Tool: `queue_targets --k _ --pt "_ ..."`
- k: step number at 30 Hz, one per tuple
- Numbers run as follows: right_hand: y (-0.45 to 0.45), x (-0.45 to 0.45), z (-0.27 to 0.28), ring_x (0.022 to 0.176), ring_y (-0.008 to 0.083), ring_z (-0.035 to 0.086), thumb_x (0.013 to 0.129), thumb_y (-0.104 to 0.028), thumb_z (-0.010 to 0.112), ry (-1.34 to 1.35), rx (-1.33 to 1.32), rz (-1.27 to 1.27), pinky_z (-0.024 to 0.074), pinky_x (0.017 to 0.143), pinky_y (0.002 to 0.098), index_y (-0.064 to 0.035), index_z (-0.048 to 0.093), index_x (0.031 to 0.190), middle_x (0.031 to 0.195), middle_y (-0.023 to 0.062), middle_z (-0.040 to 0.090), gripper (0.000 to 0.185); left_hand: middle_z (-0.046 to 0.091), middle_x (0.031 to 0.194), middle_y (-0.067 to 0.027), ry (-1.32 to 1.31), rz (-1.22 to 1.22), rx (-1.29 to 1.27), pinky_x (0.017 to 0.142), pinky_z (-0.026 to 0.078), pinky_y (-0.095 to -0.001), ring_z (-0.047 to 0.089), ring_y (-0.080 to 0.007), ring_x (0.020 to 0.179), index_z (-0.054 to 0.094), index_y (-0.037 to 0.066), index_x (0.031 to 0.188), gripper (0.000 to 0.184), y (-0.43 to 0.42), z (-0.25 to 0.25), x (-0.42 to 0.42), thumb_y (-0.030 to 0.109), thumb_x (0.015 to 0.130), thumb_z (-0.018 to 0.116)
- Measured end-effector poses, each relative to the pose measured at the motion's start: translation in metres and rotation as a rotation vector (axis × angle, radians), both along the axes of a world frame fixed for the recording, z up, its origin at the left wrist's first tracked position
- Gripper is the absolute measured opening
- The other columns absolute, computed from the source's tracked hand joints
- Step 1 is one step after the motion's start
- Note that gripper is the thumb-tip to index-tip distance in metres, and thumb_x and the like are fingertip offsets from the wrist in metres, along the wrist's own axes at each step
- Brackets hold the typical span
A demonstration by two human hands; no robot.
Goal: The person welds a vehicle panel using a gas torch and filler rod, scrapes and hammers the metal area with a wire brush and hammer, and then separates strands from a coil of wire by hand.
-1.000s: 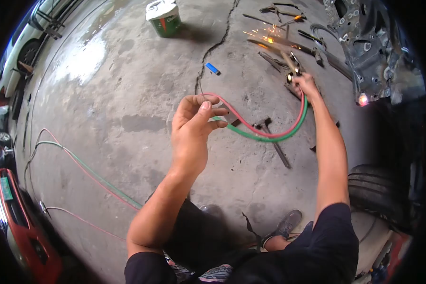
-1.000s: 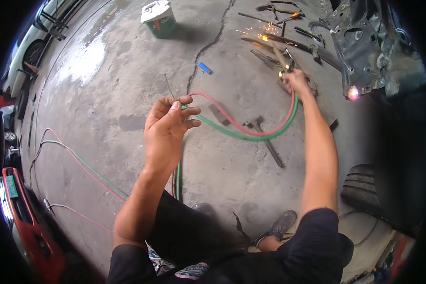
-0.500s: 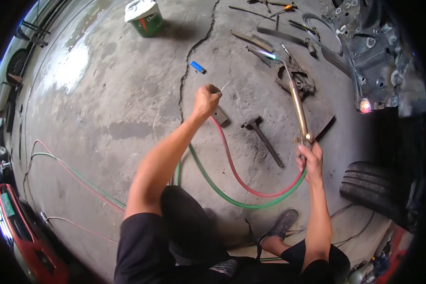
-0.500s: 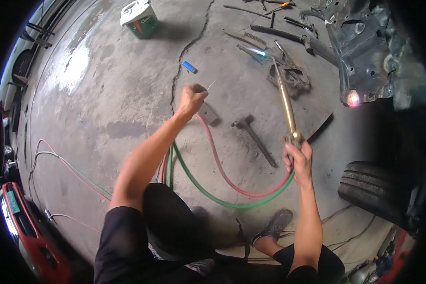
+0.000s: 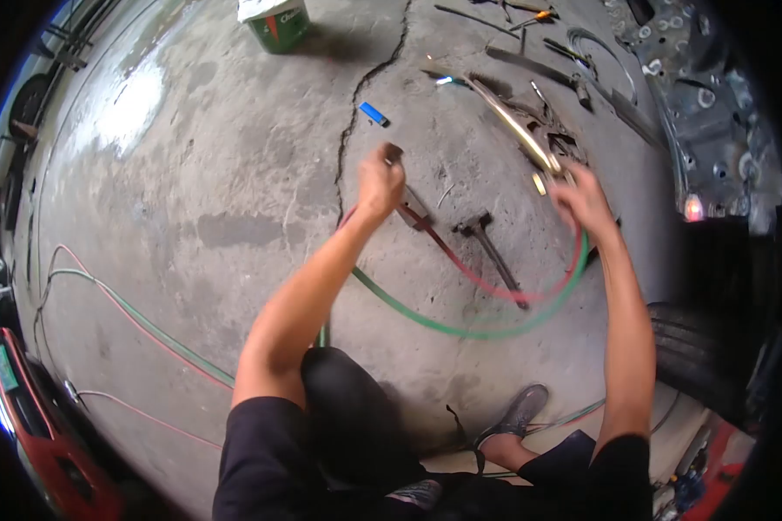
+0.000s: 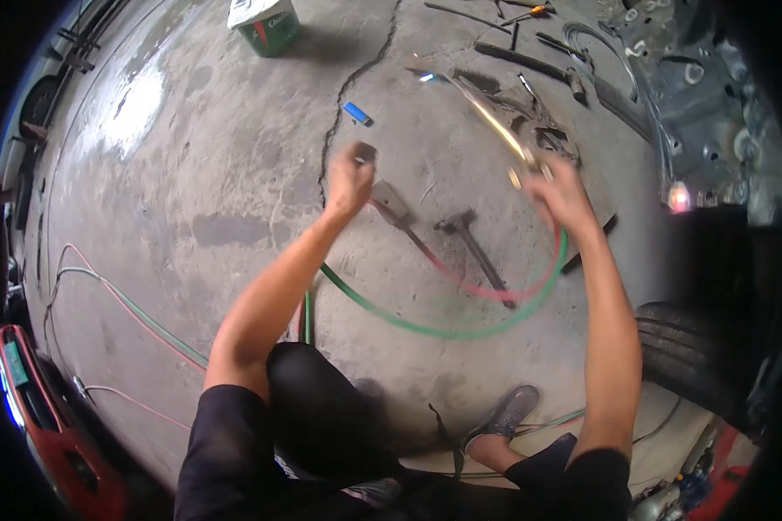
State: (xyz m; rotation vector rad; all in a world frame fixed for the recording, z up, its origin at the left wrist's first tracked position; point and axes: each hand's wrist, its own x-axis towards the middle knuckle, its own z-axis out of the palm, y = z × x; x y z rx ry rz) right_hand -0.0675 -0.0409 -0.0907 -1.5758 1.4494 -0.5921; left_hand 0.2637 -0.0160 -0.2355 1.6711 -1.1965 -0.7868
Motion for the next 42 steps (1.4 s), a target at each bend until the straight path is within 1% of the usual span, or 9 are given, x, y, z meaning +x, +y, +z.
queue_targets --k 3,7,20,23,29,33,34,38,42 --pt "0.117 -0.016 0.063 0.044 0.0096 0.047 0.084 -0.017 0.066 -0.057 0.285 -0.22 0.035 0.037 0.0246 0.0015 0.056 0.129 0.07 0.0041 0.055 0.05 0.07 0.09 -0.0231 -0.052 0.215 -0.156 0.081 0.052 -0.0439 0.068 -0.0393 0.089 0.067 -0.002 0.095 0.019 -0.021 -0.006 0.031 0.003 0.083 0.053" --pt "0.196 -0.04 0.057 0.042 0.0104 0.045 0.086 -0.017 0.063 -0.201 0.293 -0.464 0.0345 0.036 0.0243 0.0028 0.056 0.12 0.069 0.0049 0.054 0.04 0.064 0.108 -0.022 -0.344 -0.017 -0.036 0.088 0.05 -0.0457 0.063 -0.0386 0.102 0.067 0.002 0.102 0.022 -0.066 -0.014 0.025 0.007 0.083 0.057" --pt "0.326 -0.037 0.048 0.037 0.0106 0.039 0.086 -0.019 0.063 -0.354 0.3 -0.837 0.0292 0.03 0.0251 0.0041 0.052 0.113 0.074 0.01 0.057 0.038 0.04 0.149 -0.0159 -0.711 -0.282 0.035 0.105 0.045 -0.0552 0.037 -0.0396 0.14 0.045 0.01 0.143 0.061 -0.202 -0.047 -0.061 0.012 0.084 0.058" --pt "0.355 -0.044 0.056 0.038 0.0109 0.041 0.083 -0.022 0.063 -0.31 0.348 -0.867 0.0298 0.034 0.0246 0.0068 0.057 0.103 0.058 0.003 0.049 0.036 0.033 0.156 -0.014 -0.739 -0.289 0.087 0.106 0.042 -0.0616 0.028 -0.0402 0.147 0.039 0.011 0.149 0.067 -0.223 -0.052 -0.068 0.013 0.084 0.056" --pt "0.403 -0.047 0.074 0.035 0.0116 0.042 0.078 -0.02 0.07 -0.232 0.408 -1.014 0.0323 0.032 0.0251 0.0049 0.055 0.098 0.058 0.005 0.053 0.035 0.027 0.162 -0.0111 -0.755 -0.245 0.043 0.106 0.038 -0.0658 0.023 -0.0384 0.15 0.036 0.012 0.151 0.069 -0.263 -0.068 -0.082 0.015 0.085 0.056" --pt "0.416 -0.041 0.1 0.044 0.0106 0.044 0.088 -0.024 0.072 -0.047 0.439 -1.065 0.0303 0.04 0.0244 0.0011 0.058 0.114 0.068 0.0032 0.057 0.039 0.019 0.166 -0.0069 -0.758 -0.268 0.154 0.11 0.031 -0.0691 0.015 -0.0359 0.153 0.026 0.015 0.158 0.077 -0.272 -0.068 -0.086 0.017 0.086 0.056" --pt "0.396 -0.023 0.112 0.045 0.01 0.045 0.088 -0.022 0.072 -0.088 0.416 -1.095 0.0306 0.041 0.024 -0.0017 0.057 0.103 0.069 0.0017 0.056 0.029 0.018 0.167 -0.0057 -0.755 -0.273 0.161 0.11 0.027 -0.0732 0.012 -0.0354 0.154 0.022 0.016 0.159 0.08 -0.28 -0.076 -0.085 0.018 0.087 0.056" --pt "0.396 -0.025 0.119 0.045 0.0094 0.044 0.088 -0.021 0.072 -0.041 0.339 -1.136 0.0299 0.041 0.0237 -0.0031 0.058 0.098 0.068 0.0011 0.055 0.024 0.022 0.165 -0.0085 -0.768 -0.294 0.247 0.108 0.022 -0.0777 0.018 -0.0376 0.152 0.022 0.018 0.159 0.073 -0.299 -0.109 -0.081 0.021 0.092 0.051" --pt "0.382 -0.016 0.13 0.044 0.0089 0.043 0.087 -0.019 0.072 -0.064 0.316 -1.152 0.0303 0.04 0.0232 -0.0032 0.059 0.098 0.066 0.0006 0.054 0.023 0.035 0.155 -0.0148 -0.965 -0.321 0.338 0.106 0.025 -0.078 0.03 -0.0411 0.145 0.036 0.021 0.152 0.057 -0.271 -0.065 -0.083 0.021 0.096 0.048"
